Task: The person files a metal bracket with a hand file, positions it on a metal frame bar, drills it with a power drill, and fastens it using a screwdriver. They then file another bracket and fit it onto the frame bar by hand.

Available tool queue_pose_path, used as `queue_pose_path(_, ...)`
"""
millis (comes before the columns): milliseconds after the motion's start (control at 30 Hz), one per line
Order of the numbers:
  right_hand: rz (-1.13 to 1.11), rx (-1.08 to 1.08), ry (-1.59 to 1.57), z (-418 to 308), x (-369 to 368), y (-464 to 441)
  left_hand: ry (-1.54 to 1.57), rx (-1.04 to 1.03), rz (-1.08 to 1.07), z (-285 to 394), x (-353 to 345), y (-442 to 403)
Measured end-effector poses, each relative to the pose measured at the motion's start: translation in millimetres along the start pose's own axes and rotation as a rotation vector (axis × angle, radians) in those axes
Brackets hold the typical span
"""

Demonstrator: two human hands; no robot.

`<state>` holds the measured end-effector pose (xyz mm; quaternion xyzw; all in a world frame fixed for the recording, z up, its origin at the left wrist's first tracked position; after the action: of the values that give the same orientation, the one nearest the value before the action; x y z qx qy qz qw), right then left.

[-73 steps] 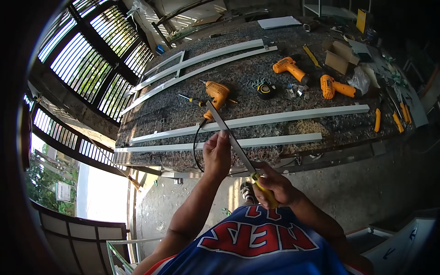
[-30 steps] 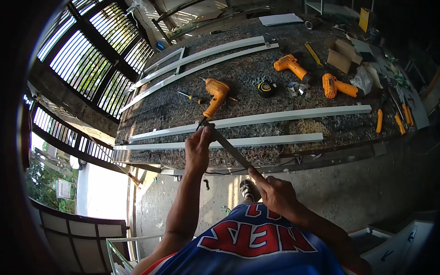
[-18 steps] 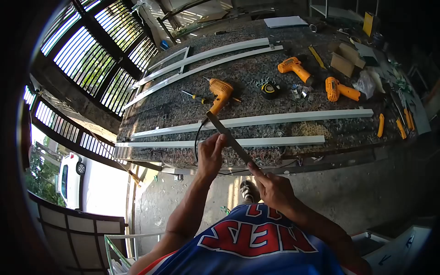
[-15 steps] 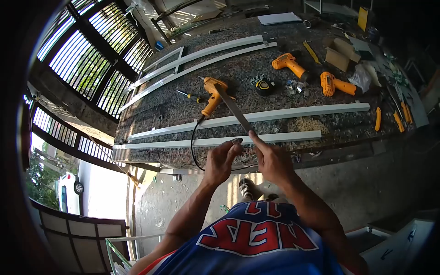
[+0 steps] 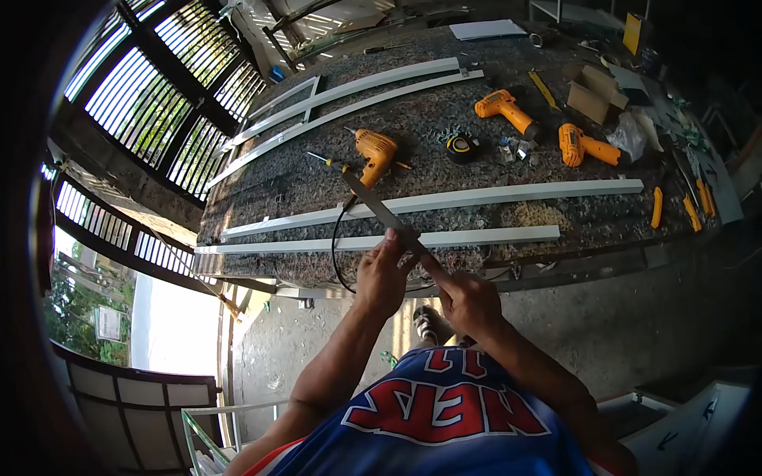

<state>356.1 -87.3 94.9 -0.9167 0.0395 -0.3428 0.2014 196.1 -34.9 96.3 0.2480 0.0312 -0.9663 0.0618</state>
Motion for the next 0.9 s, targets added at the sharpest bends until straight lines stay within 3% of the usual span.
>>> queue_pose_path(100,-0.044,0.043,0.095,-3.3,-0.4,9.0,0.038,-0.079,0.083,26.4,12.6,-16.6)
queue_pose_path(133,-0.163,0.012,0.138,0.9,0.0,16.4,0.067,-0.097,0.085,34.9,20.0,-23.3)
queue_pose_path(233,-0.052,0.008,0.112,1.0,0.8,1.2,0.034,-0.018,-0.081,3.9,2.3,-4.5)
queue_pose_path(267,0.08,0.058,-0.058,-4.1,-0.1,-11.4,0.008,0.04,-0.135,-11.0,-5.1,4.2)
queue_pose_path(367,0.025,0.065,0.059,-0.7,-6.0,-1.0,0.039,-0.048,0.012,26.8,1.0,-10.2)
queue_pose_path(400,-0.087,0.028,0.146,7.8,-6.4,10.4,0.013,-0.122,-0.031,42.2,15.3,-20.5)
queue_pose_path(533,-0.023,-0.001,0.027,-17.7,11.7,-9.7,-0.106,-0.052,-0.205,-2.7,1.4,3.9)
queue_pose_path(633,-0.039,0.051,0.071,-10.3,2.2,1.0,-0.07,-0.237,-0.034,29.3,11.5,-16.3)
queue_pose_path(667,-0.19,-0.006,0.124,-3.6,3.0,15.0,-0.086,-0.301,-0.002,51.3,23.2,-27.6)
queue_pose_path(833,-0.029,0.019,-0.001,-8.4,2.9,-6.6,-0.205,-0.154,-0.16,3.5,0.0,-0.8)
queue_pose_path(900,-0.012,0.045,-0.018,-12.5,1.8,-7.2,-0.196,-0.239,-0.146,23.8,4.7,-10.8)
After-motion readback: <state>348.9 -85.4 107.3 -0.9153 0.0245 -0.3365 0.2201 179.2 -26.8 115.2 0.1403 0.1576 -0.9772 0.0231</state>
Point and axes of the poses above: each hand's wrist, its own y-axis away from the middle knuckle, its own x-axis out of the back of the hand, z = x × y, the point moved 6 cm from there along -y, towards the middle knuckle, and after that the axes turned 15 degrees about -x, right-handed, at the moved point
